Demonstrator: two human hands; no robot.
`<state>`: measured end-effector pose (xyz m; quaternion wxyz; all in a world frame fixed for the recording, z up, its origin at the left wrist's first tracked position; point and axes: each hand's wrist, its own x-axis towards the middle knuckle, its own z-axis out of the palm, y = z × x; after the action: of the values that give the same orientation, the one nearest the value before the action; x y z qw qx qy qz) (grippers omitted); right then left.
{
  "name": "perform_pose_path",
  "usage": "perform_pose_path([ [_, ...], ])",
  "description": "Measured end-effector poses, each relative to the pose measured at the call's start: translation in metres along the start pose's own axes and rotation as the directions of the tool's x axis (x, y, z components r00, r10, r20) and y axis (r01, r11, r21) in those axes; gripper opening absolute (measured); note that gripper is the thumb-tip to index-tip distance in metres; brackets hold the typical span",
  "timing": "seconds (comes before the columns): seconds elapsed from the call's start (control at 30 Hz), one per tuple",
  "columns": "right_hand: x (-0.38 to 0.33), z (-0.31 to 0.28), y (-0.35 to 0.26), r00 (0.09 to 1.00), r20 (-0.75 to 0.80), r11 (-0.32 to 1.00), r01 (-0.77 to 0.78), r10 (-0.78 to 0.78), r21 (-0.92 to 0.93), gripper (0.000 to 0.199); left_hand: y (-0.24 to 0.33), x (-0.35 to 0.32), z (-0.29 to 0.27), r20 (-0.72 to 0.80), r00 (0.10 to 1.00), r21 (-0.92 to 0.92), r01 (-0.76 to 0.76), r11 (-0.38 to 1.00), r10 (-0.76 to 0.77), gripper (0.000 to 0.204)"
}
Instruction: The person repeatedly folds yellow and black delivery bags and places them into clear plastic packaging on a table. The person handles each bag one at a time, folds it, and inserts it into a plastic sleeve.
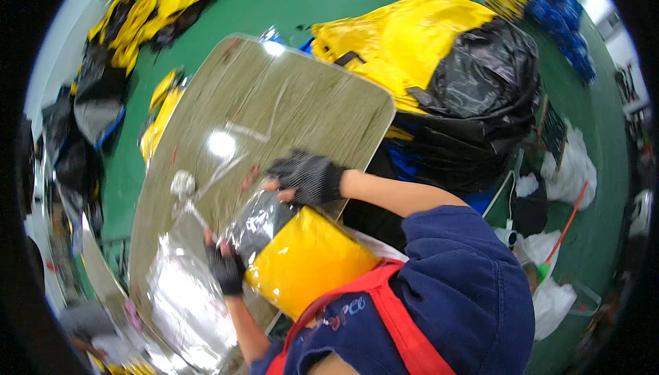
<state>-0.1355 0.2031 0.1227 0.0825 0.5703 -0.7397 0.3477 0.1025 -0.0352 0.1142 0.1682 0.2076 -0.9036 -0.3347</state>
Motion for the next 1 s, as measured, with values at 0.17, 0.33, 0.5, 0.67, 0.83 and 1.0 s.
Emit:
perform_pose_path([
  [0.17, -0.151, -0.096, 0.192, 0.581, -0.471, 0.493, -0.813, 0.664, -0.308, 0.037, -0.078, -0.111, -0.004, 0.369, 0.819, -0.834, 0.5, 0.233, -0.439, 0.075],
  [0.33, -0.186, -0.083, 0.252, 0.184, -0.056, 0.103, -0.753, 0.981, -0.65, 0.072, 0.002, 0.011, -0.058, 0.264, 0.888, -0.904, 0.364, 0.226, -0.375, 0.068],
  [0.5, -0.194, -0.108, 0.283, 0.217, -0.219, 0.101, -0.89, 0.951, -0.446, 0.046, 0.005, 0.111, -0.133, 0.23, 0.954, -0.942, 0.268, 0.204, -0.192, 0.07],
  [0.67, -0.182, -0.194, 0.244, 0.269, -0.669, 0.357, -0.934, 0.693, -0.006, 0.061, 0.033, 0.142, -0.06, 0.5, 0.864, -0.839, 0.502, 0.212, -0.065, 0.057],
  [0.83, -0.158, -0.211, 0.041, 0.656, 0.105, 0.643, -0.754, 0.747, 0.134, 0.052, 0.057, 0.149, -0.003, 0.722, 0.687, -0.69, 0.709, 0.146, 0.077, 0.078],
  [1.0, -0.191, -0.096, -0.137, 0.448, 0.893, 0.908, -0.39, 0.044, 0.151, 0.046, 0.108, 0.217, 0.05, 0.907, 0.223, 0.152, 0.619, -0.77, 0.358, 0.074],
])
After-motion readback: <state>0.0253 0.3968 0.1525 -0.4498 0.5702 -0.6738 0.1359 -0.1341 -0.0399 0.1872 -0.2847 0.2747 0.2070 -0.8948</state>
